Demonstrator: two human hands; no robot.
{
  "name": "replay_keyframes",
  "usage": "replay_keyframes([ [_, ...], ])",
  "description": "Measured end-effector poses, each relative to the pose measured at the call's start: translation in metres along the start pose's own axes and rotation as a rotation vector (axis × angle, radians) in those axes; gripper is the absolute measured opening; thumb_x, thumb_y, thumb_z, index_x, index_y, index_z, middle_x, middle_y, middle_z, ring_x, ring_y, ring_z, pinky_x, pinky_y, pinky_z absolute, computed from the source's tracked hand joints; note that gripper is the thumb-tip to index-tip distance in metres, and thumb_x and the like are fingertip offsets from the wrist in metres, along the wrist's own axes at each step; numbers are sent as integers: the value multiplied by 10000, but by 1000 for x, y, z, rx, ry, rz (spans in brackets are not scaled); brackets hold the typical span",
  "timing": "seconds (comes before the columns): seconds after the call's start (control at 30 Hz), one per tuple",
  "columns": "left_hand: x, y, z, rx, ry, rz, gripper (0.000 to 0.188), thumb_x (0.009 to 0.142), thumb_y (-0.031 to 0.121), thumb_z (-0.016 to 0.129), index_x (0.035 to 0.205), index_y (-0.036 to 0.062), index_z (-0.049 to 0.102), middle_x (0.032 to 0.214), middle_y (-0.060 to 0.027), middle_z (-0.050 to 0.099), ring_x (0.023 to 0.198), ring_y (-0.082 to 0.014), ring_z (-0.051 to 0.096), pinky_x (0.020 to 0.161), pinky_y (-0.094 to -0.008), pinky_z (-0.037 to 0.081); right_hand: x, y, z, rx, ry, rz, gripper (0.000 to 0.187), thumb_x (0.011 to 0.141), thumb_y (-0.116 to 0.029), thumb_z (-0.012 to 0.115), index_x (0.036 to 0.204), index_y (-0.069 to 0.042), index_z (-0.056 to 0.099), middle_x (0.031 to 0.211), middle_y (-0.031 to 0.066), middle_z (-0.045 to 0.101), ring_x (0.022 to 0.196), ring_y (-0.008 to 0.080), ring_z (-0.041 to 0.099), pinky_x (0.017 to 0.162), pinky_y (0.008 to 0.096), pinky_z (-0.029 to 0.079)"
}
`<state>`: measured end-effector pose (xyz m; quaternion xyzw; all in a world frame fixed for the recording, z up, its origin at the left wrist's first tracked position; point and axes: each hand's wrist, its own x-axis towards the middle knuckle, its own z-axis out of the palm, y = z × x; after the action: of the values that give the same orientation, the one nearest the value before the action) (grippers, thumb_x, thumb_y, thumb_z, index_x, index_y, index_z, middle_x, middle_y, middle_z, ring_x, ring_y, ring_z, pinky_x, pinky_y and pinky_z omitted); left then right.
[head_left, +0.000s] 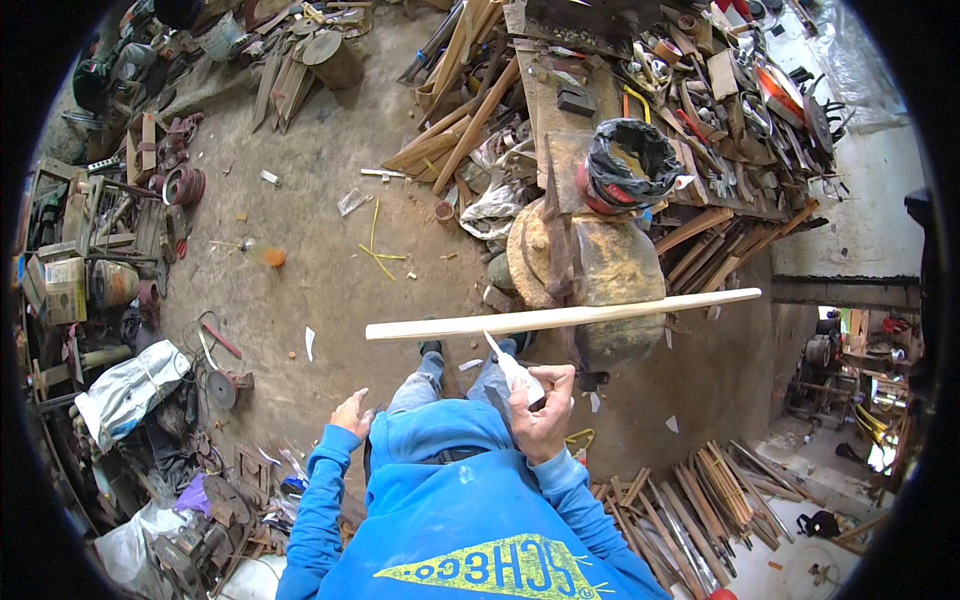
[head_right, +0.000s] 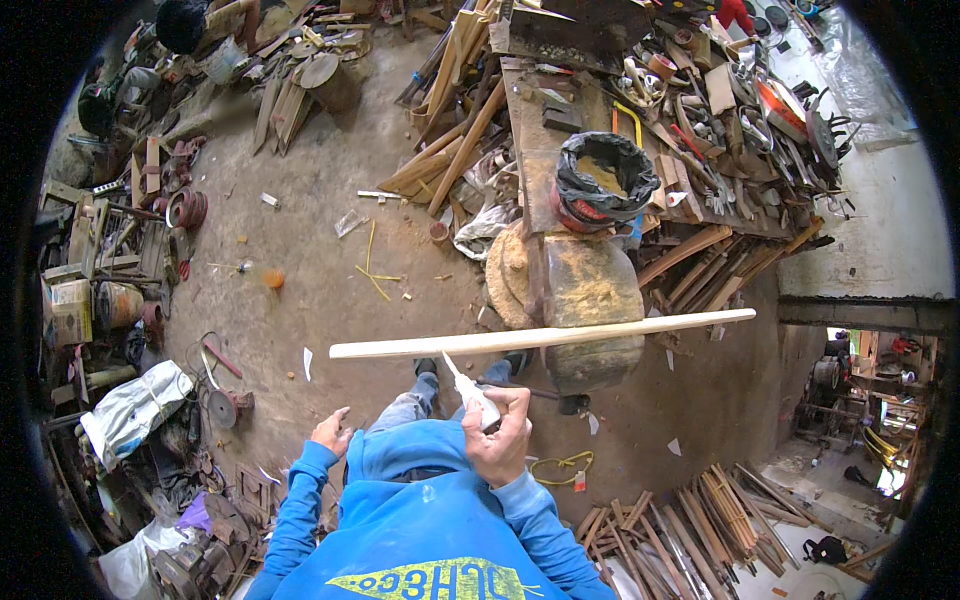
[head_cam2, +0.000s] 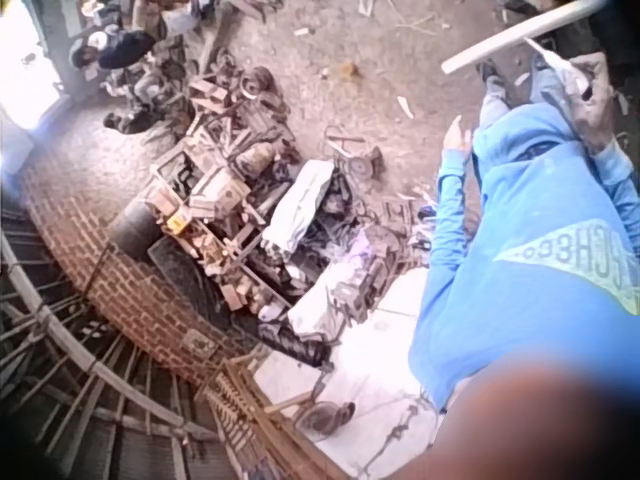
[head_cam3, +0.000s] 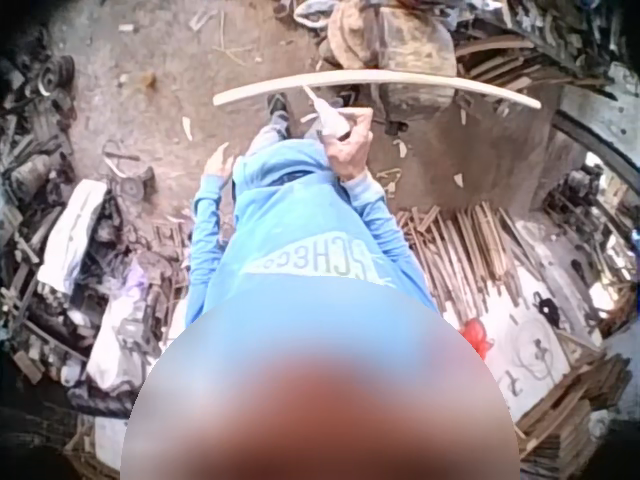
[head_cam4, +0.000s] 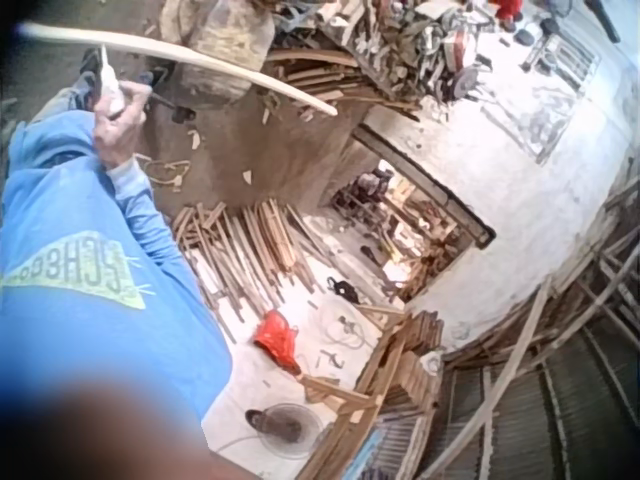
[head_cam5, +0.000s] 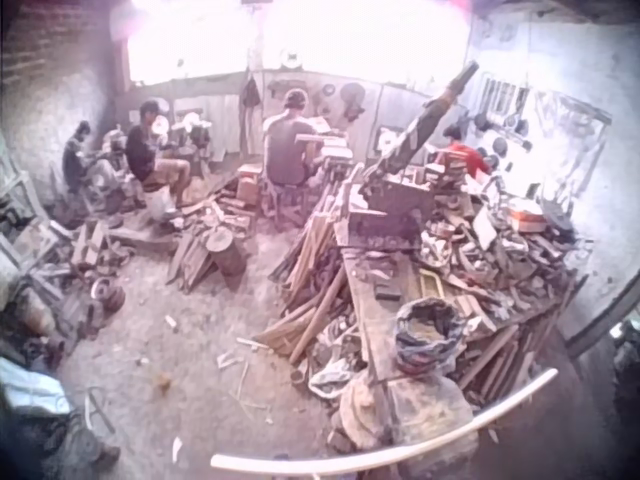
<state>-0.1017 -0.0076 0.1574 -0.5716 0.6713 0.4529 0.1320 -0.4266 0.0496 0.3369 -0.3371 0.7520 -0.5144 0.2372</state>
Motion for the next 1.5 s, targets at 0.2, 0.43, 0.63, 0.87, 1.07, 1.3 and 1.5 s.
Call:
replay_keyframes([
  [0.2,2,-7,25,-38,79,164,500,837,156,667,1308,77,523,1170,-191,654,1034,-354,651,874,-409,532,4,-2,-8,-41,46,-8,286,853,-115,664,1013,-6,454,793,132,603,700,150,620,612,295,508],
  [0.43,8,-9,29,-45,80,161,493,843,174,666,1306,83,523,1163,-195,657,1009,-342,665,854,-405,543,6,-9,-11,-38,-12,2,295,838,-108,667,1016,-4,456,768,137,619,672,179,641,580,309,511],
  [0.63,12,2,29,-62,67,145,493,839,184,667,1301,81,529,1154,-196,661,1007,-332,669,858,-400,541,9,-5,-17,-113,75,-23,279,827,-97,664,1004,-4,470,722,138,605,636,180,633,578,306,508],
  [0.87,13,20,23,-109,9,102,485,835,171,667,1288,65,532,1174,-203,644,1096,-355,617,938,-416,489,16,-2,-35,-135,147,9,272,824,-95,657,995,3,470,714,132,603,631,158,621,569,293,494],
  [1.07,14,28,25,-80,-2,137,471,839,192,664,1271,51,544,1165,-205,645,1088,-361,616,935,-420,488,24,4,-53,-172,210,33,266,827,-95,649,990,14,470,738,141,597,659,161,625,586,299,494],
  [1.3,17,38,31,-67,-38,139,467,843,207,665,1265,44,548,1177,-197,642,1097,-351,612,944,-416,484,35,12,-77,-207,267,46,242,842,-74,634,985,23,466,775,145,580,697,166,618,616,305,498],
  [1.5,23,52,35,-30,-75,134,471,851,218,656,1277,55,538,1197,-193,635,1101,-349,610,950,-422,480,44,17,-98,-216,311,78,242,849,-66,628,993,27,457,801,141,573,743,164,613,653,299,496],
])
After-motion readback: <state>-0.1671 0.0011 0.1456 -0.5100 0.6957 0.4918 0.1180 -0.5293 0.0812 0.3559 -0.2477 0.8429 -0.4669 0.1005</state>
